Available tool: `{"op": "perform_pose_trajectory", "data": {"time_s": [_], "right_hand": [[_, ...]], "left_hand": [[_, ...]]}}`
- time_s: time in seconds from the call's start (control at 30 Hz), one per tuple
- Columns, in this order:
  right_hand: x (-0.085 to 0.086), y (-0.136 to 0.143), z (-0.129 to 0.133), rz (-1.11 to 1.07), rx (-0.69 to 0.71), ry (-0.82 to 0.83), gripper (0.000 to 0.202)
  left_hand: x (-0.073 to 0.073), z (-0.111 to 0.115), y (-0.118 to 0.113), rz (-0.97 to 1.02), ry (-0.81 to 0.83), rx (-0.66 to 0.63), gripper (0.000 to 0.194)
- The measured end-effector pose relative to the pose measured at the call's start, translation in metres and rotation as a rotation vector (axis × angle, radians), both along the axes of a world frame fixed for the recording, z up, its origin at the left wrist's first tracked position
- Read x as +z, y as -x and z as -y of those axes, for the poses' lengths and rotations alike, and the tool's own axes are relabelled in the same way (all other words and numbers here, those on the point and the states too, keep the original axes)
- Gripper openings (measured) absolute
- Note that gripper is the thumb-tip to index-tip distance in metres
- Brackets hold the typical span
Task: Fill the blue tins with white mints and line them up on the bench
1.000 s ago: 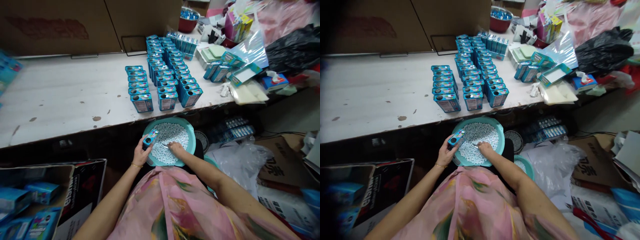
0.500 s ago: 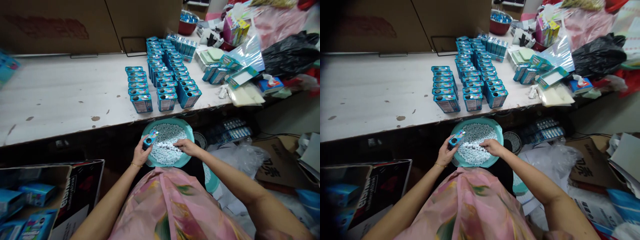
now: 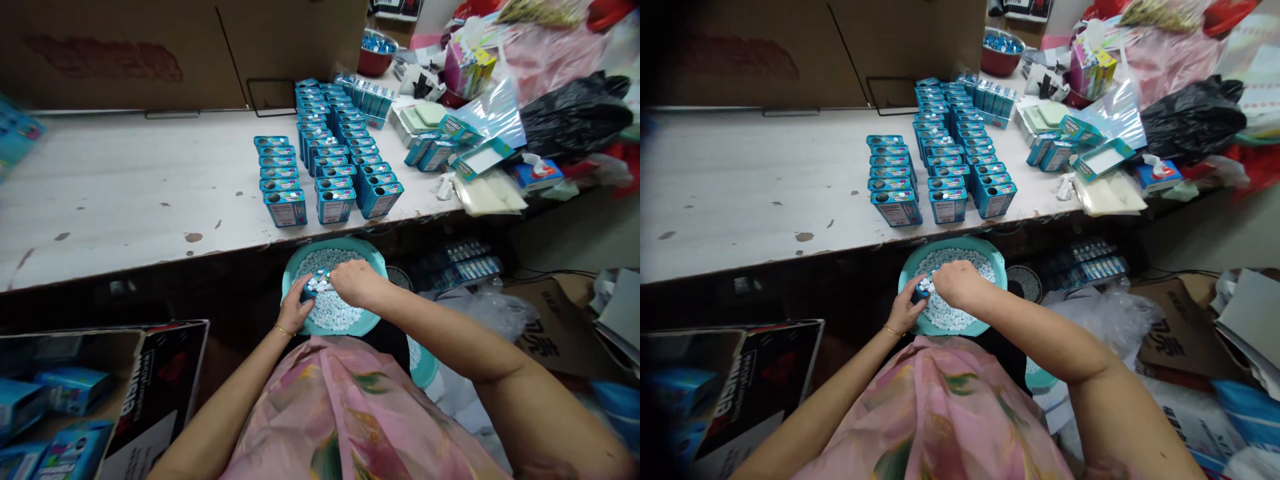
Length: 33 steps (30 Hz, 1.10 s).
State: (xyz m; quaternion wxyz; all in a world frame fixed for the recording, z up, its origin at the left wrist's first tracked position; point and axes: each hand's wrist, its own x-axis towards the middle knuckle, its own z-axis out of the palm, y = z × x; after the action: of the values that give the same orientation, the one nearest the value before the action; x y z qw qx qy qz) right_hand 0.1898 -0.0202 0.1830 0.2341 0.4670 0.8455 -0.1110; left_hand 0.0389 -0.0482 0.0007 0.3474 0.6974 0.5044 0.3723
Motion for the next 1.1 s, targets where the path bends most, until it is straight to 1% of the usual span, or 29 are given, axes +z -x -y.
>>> {"op": "perform_pose_trajectory", "data": {"time_s": [0.17, 0.27, 0.37, 0.47, 0.53, 0.57, 0.6, 0.63, 0.7, 0.73, 0.8, 0.87, 0.9, 0.97, 1.03, 1.1], "right_hand": [[-0.005, -0.007, 0.000, -0.040, 0.033, -0.058, 0.027], [-0.008, -0.014, 0.000, -0.055, 0.004, -0.060, 0.026], [-0.005, -0.019, 0.002, -0.054, -0.026, -0.039, 0.027], [-0.001, -0.033, 0.004, -0.074, -0.049, -0.014, 0.029], [-0.006, -0.051, 0.002, -0.103, -0.081, -0.006, 0.030], [-0.014, -0.061, 0.001, -0.119, -0.103, -0.005, 0.030], [-0.025, -0.069, -0.002, -0.135, -0.127, -0.001, 0.030], [-0.039, -0.076, -0.004, -0.145, -0.156, 0.000, 0.030], [-0.076, -0.081, -0.008, -0.149, -0.222, 0.003, 0.030], [-0.097, -0.078, -0.008, -0.138, -0.264, -0.008, 0.032], [-0.136, -0.065, -0.004, -0.131, -0.285, -0.005, 0.037], [-0.166, -0.049, 0.007, -0.139, -0.257, 0.038, 0.038], [-0.176, -0.042, 0.013, -0.151, -0.235, 0.067, 0.037], [-0.189, -0.035, 0.025, -0.182, -0.198, 0.127, 0.034], [-0.194, -0.037, 0.032, -0.211, -0.171, 0.175, 0.033], [-0.194, -0.047, 0.032, -0.254, -0.182, 0.223, 0.033]], "left_hand": [[-0.003, -0.001, 0.001, 0.007, -0.019, -0.013, 0.049], [-0.005, -0.002, 0.000, 0.025, -0.027, -0.013, 0.050], [-0.005, -0.004, -0.003, 0.023, -0.045, -0.064, 0.049], [-0.003, -0.004, -0.002, 0.053, -0.046, -0.034, 0.048], [0.001, -0.004, 0.002, 0.091, -0.043, 0.008, 0.048], [0.003, -0.004, 0.005, 0.104, -0.045, 0.015, 0.048], [0.004, -0.003, 0.008, 0.109, -0.046, 0.016, 0.048], [0.006, -0.002, 0.011, 0.109, -0.048, 0.021, 0.048], [0.007, 0.000, 0.015, 0.104, -0.049, 0.047, 0.047], [0.007, 0.001, 0.017, 0.101, -0.044, 0.062, 0.046], [0.005, 0.002, 0.018, 0.095, -0.024, 0.093, 0.046], [0.004, 0.003, 0.019, 0.084, 0.002, 0.122, 0.046], [0.003, 0.003, 0.019, 0.080, 0.011, 0.136, 0.046], [0.002, 0.003, 0.019, 0.080, 0.023, 0.159, 0.046], [0.003, 0.002, 0.020, 0.093, 0.027, 0.175, 0.047], [0.004, 0.001, 0.020, 0.105, 0.031, 0.189, 0.048]]}}
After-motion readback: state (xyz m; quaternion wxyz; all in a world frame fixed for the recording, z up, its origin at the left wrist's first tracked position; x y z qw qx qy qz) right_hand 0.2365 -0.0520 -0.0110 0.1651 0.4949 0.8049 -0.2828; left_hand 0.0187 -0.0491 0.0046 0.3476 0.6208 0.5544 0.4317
